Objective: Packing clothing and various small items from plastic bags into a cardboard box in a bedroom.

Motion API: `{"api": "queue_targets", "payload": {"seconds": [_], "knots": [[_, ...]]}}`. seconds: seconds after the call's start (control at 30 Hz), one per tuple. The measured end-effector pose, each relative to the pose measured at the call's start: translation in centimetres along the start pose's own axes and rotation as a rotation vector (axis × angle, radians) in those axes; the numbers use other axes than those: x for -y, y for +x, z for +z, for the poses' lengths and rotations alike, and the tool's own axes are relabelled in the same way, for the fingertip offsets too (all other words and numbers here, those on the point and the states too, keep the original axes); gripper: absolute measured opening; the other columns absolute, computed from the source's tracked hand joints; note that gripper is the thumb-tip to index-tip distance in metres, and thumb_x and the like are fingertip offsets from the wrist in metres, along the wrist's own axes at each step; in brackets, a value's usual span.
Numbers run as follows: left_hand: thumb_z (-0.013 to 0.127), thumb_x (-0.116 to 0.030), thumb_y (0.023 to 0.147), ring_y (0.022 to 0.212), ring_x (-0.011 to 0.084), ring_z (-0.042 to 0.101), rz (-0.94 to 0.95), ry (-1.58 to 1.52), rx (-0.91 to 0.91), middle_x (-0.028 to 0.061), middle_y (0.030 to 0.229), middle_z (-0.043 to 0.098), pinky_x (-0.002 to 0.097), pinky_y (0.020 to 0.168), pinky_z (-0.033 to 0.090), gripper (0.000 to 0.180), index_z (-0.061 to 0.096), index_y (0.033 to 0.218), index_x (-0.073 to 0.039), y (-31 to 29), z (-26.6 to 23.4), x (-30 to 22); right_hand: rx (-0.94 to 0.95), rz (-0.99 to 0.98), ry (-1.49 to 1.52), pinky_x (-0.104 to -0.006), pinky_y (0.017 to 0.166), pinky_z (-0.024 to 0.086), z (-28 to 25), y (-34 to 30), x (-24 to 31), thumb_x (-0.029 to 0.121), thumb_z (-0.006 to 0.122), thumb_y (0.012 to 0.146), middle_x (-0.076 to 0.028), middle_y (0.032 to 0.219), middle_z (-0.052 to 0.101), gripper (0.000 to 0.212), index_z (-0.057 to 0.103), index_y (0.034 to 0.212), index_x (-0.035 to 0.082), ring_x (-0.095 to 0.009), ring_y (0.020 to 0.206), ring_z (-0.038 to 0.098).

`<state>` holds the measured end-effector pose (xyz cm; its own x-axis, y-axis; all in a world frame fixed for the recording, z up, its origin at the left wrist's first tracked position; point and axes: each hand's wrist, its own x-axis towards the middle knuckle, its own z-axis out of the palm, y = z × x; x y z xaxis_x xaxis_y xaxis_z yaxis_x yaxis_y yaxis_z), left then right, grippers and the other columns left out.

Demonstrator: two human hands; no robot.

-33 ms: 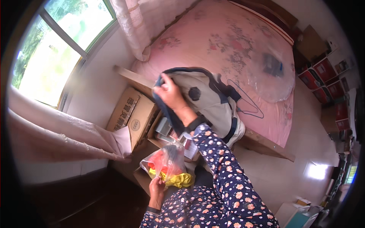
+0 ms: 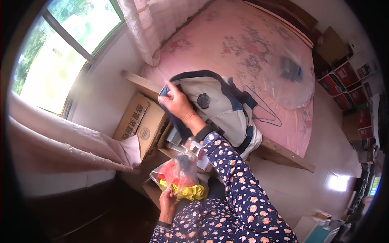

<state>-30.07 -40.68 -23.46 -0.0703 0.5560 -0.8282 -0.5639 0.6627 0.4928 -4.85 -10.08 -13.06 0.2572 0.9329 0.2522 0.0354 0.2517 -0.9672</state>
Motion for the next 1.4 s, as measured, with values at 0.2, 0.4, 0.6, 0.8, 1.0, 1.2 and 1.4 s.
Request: {"api": "queue_targets", "payload": {"seconds": [0.2, 0.4, 0.6, 0.8, 1.0, 1.2, 1.4], "knots": [[0.057, -0.006, 0.084, 0.059, 0.0105, 0.048, 0.024, -0.018, -0.028, 0.0026, 0.068, 0.052, 0.0281, 0.063, 0.045, 0.006, 0.058, 0.084, -0.001, 0.4, -0.8, 0.2, 0.139, 0.175, -0.001, -0.0287, 0.071, 0.052, -0.3, -7.2, -5.4, 0.013, 0.065, 0.079, -0.012, 0.091, 0.065, 0.05, 0.049, 0.126, 0.003, -0.018, 0.077, 0.066], [0.058, -0.008, 0.084, 0.059, 0.0118, 0.049, 0.013, 0.018, -0.015, 0.0014, 0.064, 0.051, 0.0265, 0.063, 0.046, 0.006, 0.058, 0.082, -0.002, 0.6, -0.2, -0.3, 0.001, 0.403, -0.283, -0.0283, 0.067, 0.051, -9.6, -15.0, -11.7, 0.012, 0.058, 0.084, -0.009, 0.082, 0.065, 0.031, 0.057, 0.114, 0.003, -0.015, 0.075, 0.064], [0.058, -0.01, 0.085, 0.06, 0.0135, 0.052, 0.005, 0.05, -0.028, 0.0006, 0.062, 0.051, 0.0258, 0.06, 0.046, 0.007, 0.059, 0.082, -0.004, 0.6, -0.4, -0.4, -0.471, 0.257, -0.958, -0.0304, 0.07, 0.05, -20.1, -18.2, -11.4, 0.009, 0.061, 0.08, -0.011, 0.097, 0.059, 0.036, 0.054, 0.116, 0.006, -0.02, 0.071, 0.06], [0.053, -0.013, 0.088, 0.059, 0.015, 0.055, 0.027, 0.094, -0.052, 0.0004, 0.061, 0.051, 0.0255, 0.06, 0.046, 0.011, 0.058, 0.085, -0.004, 0.7, -0.6, -0.2, -0.494, 0.422, -0.94, -0.0361, 0.074, 0.048, -21.5, -17.6, -10.8, 0.018, 0.067, 0.075, -0.013, 0.099, 0.058, 0.048, 0.052, 0.118, 0.003, -0.022, 0.077, 0.061], [0.055, -0.012, 0.087, 0.06, 0.0155, 0.056, 0.03, 0.1, -0.041, 0.0017, 0.062, 0.052, 0.0241, 0.058, 0.045, 0.011, 0.059, 0.087, -0.002, 1.2, -0.8, 0.4, -0.409, 0.506, -0.711, -0.0308, 0.058, 0.045, -23.4, -16.6, -13.8, 0.018, 0.065, 0.079, -0.007, 0.073, 0.059, 0.026, 0.06, 0.098, 0.001, -0.017, 0.061, 0.056], [0.055, -0.013, 0.087, 0.059, 0.0154, 0.056, 0.027, 0.088, -0.085, 0.0014, 0.061, 0.052, 0.0229, 0.055, 0.044, 0.011, 0.059, 0.087, -0.002, 0.9, -1.1, 0.4, -0.343, 0.68, -0.16, -0.0189, 0.04, 0.039, -22.1, -14.2, -7.9, 0.017, 0.058, 0.086, 0.003, 0.064, 0.054, 0.012, 0.059, 0.087, 0.006, -0.004, 0.045, 0.045], [0.055, -0.013, 0.086, 0.059, 0.0154, 0.058, 0.02, 0.096, -0.079, 0.0016, 0.061, 0.052, 0.0228, 0.055, 0.045, 0.01, 0.059, 0.085, -0.003, 1.3, -0.5, 0.3, -0.406, 0.513, 0.12, -0.018, 0.043, 0.039, -23.2, -9.7, 1.8, 0.012, 0.057, 0.085, 0.002, 0.07, 0.057, 0.011, 0.059, 0.092, 0.003, -0.006, 0.05, 0.049]]}}
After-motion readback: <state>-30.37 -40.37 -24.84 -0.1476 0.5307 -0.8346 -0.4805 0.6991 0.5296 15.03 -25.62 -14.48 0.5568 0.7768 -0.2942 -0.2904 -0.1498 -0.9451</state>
